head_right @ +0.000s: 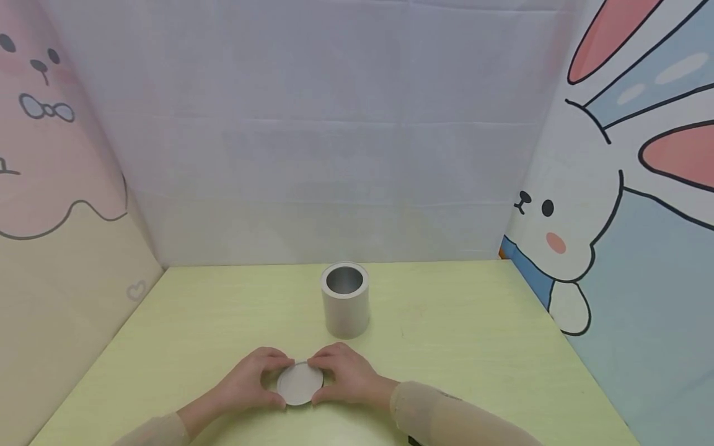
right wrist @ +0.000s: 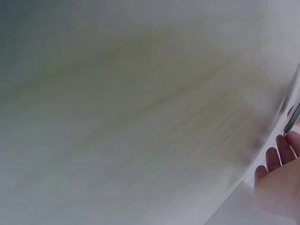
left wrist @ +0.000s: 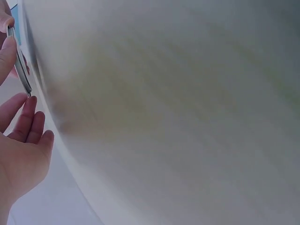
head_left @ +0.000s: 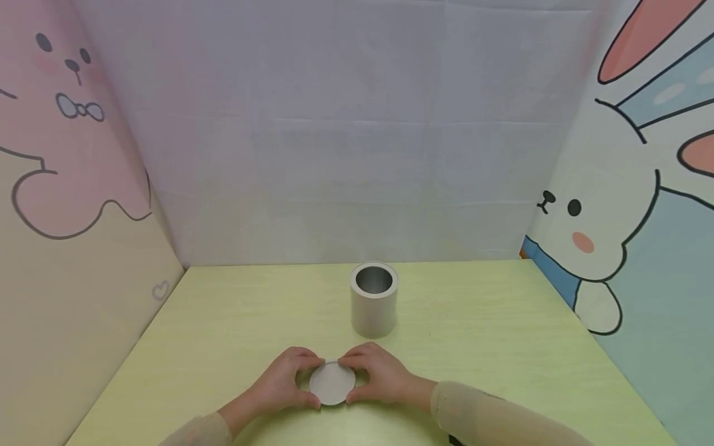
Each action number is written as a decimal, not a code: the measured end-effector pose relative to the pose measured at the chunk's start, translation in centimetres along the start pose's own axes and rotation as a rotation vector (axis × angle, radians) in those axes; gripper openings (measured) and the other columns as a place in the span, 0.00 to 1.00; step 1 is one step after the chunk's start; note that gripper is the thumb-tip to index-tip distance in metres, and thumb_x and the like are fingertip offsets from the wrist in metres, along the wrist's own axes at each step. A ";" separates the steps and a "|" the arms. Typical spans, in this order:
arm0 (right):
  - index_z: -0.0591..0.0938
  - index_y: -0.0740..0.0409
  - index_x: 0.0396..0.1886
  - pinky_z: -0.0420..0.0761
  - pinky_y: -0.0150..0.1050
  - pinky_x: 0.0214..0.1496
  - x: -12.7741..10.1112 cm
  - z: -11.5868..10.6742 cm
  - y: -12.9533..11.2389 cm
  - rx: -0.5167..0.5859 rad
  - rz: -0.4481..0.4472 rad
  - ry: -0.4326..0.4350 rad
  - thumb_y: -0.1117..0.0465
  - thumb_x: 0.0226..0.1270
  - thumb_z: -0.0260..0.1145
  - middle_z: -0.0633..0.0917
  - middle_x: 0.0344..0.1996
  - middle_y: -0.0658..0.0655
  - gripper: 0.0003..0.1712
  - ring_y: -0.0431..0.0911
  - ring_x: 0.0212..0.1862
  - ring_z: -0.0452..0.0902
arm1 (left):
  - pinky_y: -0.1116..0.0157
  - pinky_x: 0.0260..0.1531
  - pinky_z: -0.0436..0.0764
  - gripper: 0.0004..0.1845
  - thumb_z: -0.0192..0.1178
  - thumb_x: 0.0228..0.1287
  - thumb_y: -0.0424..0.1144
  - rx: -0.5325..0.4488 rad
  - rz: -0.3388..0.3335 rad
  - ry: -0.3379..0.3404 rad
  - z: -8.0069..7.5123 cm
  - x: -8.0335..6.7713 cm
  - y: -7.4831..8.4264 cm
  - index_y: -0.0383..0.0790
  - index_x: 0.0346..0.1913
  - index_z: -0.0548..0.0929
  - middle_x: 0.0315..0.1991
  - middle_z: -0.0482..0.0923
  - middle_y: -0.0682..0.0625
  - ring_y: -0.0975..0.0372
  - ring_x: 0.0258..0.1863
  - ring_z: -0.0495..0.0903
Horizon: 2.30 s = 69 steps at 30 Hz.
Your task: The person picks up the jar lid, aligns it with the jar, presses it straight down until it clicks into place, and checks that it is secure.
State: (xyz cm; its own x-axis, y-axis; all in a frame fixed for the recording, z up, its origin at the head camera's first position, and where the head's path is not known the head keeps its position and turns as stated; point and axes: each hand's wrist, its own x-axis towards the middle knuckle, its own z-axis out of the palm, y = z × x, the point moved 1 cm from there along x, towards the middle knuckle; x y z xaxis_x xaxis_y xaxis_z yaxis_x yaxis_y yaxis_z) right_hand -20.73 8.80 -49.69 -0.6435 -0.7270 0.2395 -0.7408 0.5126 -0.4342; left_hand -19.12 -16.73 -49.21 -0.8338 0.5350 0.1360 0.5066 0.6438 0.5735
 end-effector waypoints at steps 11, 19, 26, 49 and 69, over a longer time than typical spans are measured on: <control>0.83 0.59 0.57 0.74 0.40 0.62 -0.3 -1.3 -0.2 -0.012 -0.047 0.122 0.46 0.49 0.80 0.83 0.54 0.50 0.37 0.45 0.57 0.75 | 0.48 0.55 0.76 0.37 0.80 0.42 0.53 -0.120 0.024 0.083 -0.5 0.2 0.8 0.37 0.56 0.85 0.55 0.76 0.53 0.54 0.55 0.74; 0.83 0.59 0.57 0.76 0.43 0.60 -0.1 -3.0 -0.9 0.010 -0.067 0.217 0.49 0.45 0.83 0.83 0.55 0.53 0.38 0.48 0.57 0.76 | 0.48 0.55 0.76 0.36 0.80 0.45 0.49 -0.178 0.083 0.171 -1.9 0.3 2.0 0.38 0.58 0.83 0.57 0.77 0.52 0.52 0.57 0.75; 0.84 0.60 0.56 0.77 0.45 0.58 0.0 -4.7 -1.4 0.007 -0.118 0.315 0.50 0.40 0.84 0.83 0.55 0.55 0.40 0.50 0.57 0.76 | 0.52 0.55 0.77 0.35 0.80 0.45 0.47 -0.209 0.169 0.259 -2.7 0.5 2.8 0.38 0.59 0.83 0.58 0.78 0.50 0.54 0.58 0.75; 0.84 0.62 0.56 0.78 0.46 0.57 -1.4 -5.3 -0.5 0.010 -0.155 0.476 0.54 0.38 0.84 0.84 0.54 0.55 0.40 0.50 0.56 0.76 | 0.56 0.56 0.78 0.34 0.81 0.43 0.39 -0.157 0.260 0.327 -2.3 2.4 4.1 0.37 0.58 0.84 0.59 0.79 0.50 0.54 0.60 0.75; 0.81 0.63 0.60 0.76 0.46 0.59 -2.5 -8.4 1.1 0.082 -0.134 0.533 0.62 0.40 0.83 0.81 0.58 0.57 0.41 0.53 0.59 0.74 | 0.52 0.57 0.76 0.34 0.80 0.45 0.35 -0.184 0.269 0.287 -3.2 6.6 6.5 0.34 0.59 0.82 0.59 0.78 0.47 0.52 0.61 0.74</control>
State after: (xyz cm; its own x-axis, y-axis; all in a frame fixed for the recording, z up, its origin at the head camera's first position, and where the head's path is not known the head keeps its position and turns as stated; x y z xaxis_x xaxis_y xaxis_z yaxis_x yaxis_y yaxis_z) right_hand -21.56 14.96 -43.47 -0.5691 -0.4405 0.6943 -0.8190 0.3789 -0.4309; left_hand -22.04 -10.76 -42.02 -0.7176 0.4798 0.5047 0.6885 0.3798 0.6178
